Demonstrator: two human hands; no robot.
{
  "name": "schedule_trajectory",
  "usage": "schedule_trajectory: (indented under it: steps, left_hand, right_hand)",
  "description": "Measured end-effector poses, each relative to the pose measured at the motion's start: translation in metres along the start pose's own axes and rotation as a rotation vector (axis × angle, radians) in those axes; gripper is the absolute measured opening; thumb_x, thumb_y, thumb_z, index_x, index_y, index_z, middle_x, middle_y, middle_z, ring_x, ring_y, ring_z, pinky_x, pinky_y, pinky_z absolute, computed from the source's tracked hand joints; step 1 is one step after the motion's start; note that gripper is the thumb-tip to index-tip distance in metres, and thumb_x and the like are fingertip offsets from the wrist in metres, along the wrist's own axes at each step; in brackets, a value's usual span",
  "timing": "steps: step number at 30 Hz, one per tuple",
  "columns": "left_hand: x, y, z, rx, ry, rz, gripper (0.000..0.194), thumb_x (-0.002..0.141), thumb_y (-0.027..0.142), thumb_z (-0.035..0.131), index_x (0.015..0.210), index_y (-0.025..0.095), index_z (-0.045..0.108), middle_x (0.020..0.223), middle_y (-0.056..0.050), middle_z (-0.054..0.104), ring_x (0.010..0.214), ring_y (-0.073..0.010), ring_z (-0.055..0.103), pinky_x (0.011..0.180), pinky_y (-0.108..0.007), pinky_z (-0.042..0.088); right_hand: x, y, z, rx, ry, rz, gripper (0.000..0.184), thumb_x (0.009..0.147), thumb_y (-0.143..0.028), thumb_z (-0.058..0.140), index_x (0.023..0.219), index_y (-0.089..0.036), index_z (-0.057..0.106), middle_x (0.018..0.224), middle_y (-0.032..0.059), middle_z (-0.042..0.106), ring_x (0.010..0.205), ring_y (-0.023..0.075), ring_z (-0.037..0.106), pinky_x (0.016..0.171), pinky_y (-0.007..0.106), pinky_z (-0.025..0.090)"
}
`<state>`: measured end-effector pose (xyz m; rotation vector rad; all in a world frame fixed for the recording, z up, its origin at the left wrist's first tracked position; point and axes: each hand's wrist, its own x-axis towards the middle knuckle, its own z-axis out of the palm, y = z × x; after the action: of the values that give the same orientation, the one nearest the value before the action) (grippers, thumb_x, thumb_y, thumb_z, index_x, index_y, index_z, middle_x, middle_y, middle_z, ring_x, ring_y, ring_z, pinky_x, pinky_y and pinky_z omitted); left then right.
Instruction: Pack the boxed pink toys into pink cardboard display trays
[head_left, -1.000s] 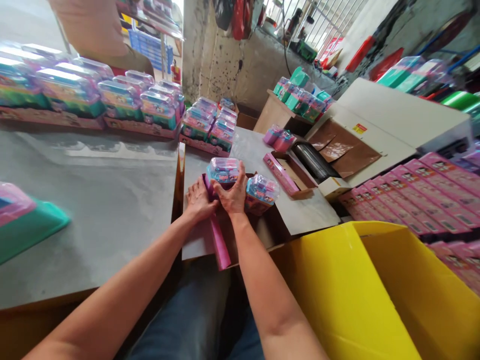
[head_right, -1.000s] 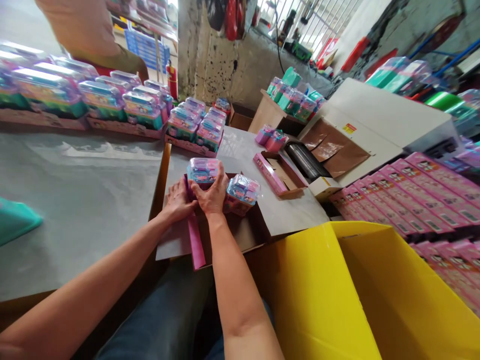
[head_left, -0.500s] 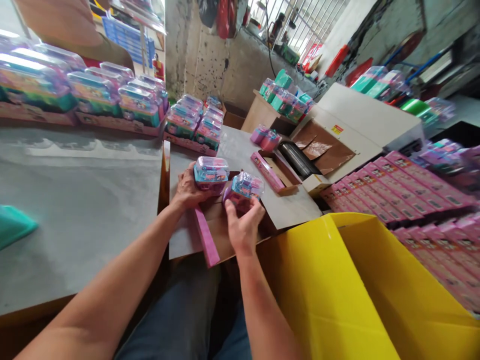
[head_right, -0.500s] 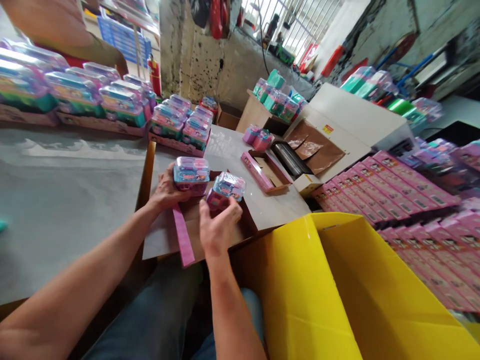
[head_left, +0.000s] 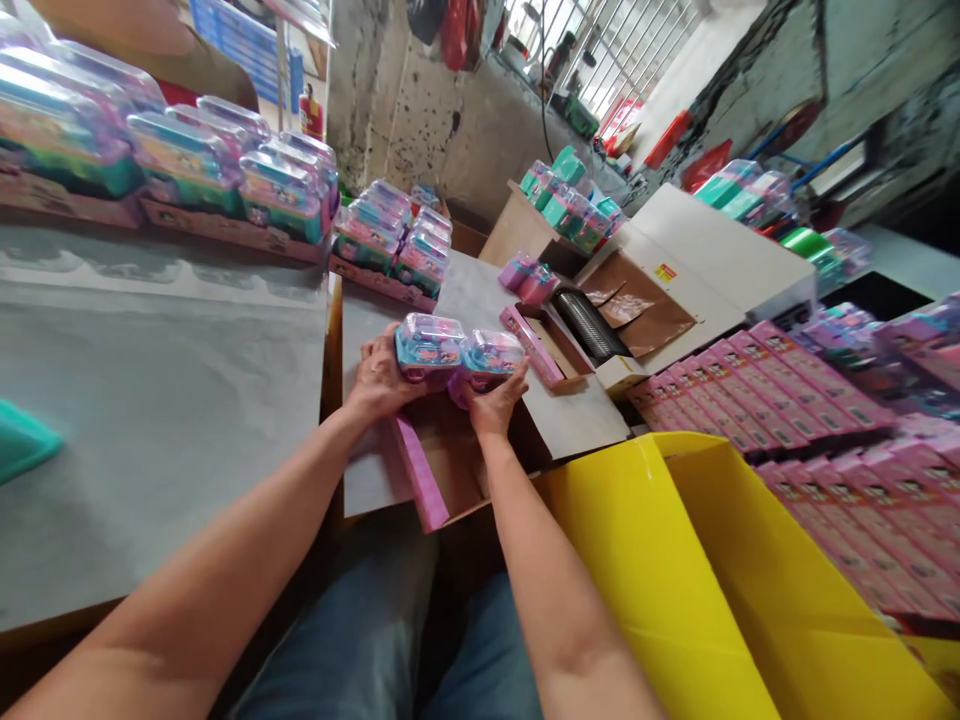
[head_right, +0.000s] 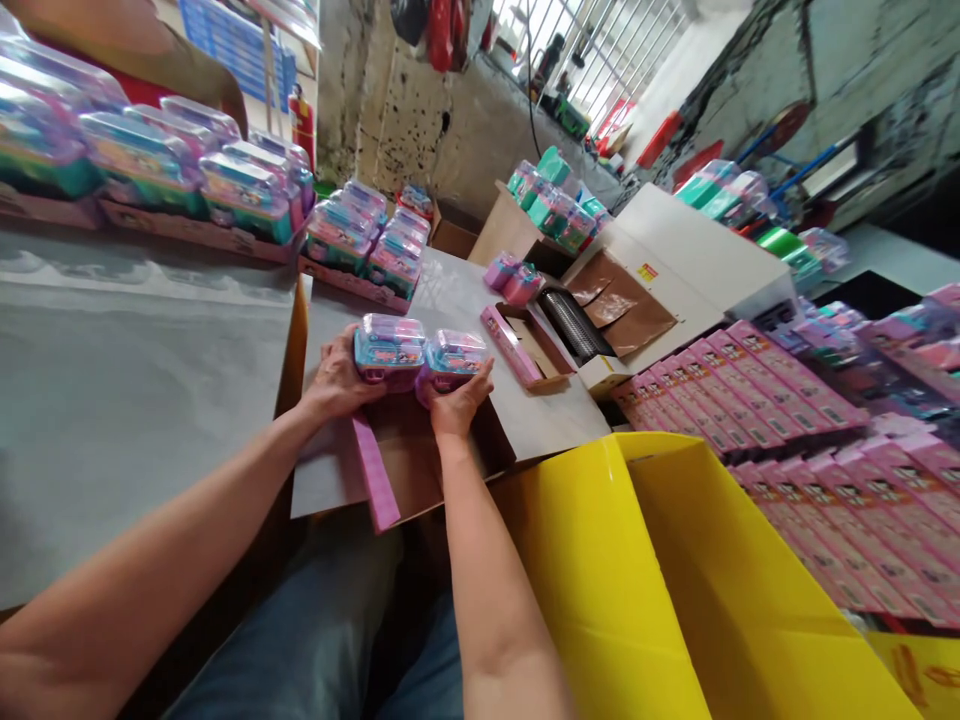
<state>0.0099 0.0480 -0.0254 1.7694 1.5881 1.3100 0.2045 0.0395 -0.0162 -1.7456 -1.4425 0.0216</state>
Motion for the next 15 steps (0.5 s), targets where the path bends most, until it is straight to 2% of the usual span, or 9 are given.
schedule_trajectory:
  steps: [2,5,10,13,15]
  left_hand:
    - [-0.001,0.001,0.0,0.01,0.002,0.0,0.091,0.056,0.031,0.08,0.137,0.02,0.042,0.125,-0.012,0.056,0.125,-0.0375,0.046,0.104,-0.048,0.045]
    - [-0.002,0.002,0.0,0.028,0.01,-0.007,0.093,0.056,0.034,0.081,0.138,0.02,0.04,0.125,-0.013,0.055,0.124,-0.0375,0.048,0.106,-0.049,0.044]
    - [-0.004,0.004,0.0,0.089,0.044,-0.033,0.092,0.057,0.035,0.081,0.138,0.018,0.041,0.126,-0.013,0.055,0.122,-0.0371,0.05,0.107,-0.049,0.044]
    - [-0.004,0.006,0.001,0.139,0.055,-0.051,0.093,0.058,0.037,0.08,0.139,0.019,0.04,0.128,-0.013,0.054,0.123,-0.0381,0.05,0.105,-0.049,0.046]
    - [-0.003,0.007,0.002,0.164,0.056,-0.053,0.092,0.058,0.038,0.079,0.139,0.019,0.039,0.128,-0.013,0.055,0.122,-0.0381,0.051,0.104,-0.049,0.046]
  right_hand:
    - [0.002,0.009,0.005,0.032,0.009,-0.057,0.135,0.064,-0.051,0.084,0.157,-0.009,-0.003,0.147,0.028,0.032,0.139,0.0361,0.035,0.116,0.052,0.032]
    - [0.007,0.018,0.012,0.064,-0.016,-0.069,0.132,0.064,-0.048,0.083,0.157,-0.009,-0.002,0.146,0.0266,0.034,0.139,0.0335,0.038,0.116,0.049,0.034]
    - [0.014,0.019,0.017,-0.036,-0.141,-0.007,0.124,0.069,-0.049,0.082,0.156,0.002,0.008,0.152,0.0333,0.031,0.146,0.0375,0.031,0.119,0.05,0.03]
    - [0.01,0.014,0.019,-0.038,-0.154,0.017,0.12,0.076,-0.05,0.078,0.155,0.006,0.008,0.152,0.0361,0.029,0.148,0.0379,0.028,0.118,0.051,0.032]
    - [0.005,0.011,0.022,-0.028,-0.165,0.02,0.116,0.079,-0.05,0.075,0.154,0.009,0.009,0.155,0.0371,0.023,0.15,0.0372,0.023,0.12,0.049,0.029]
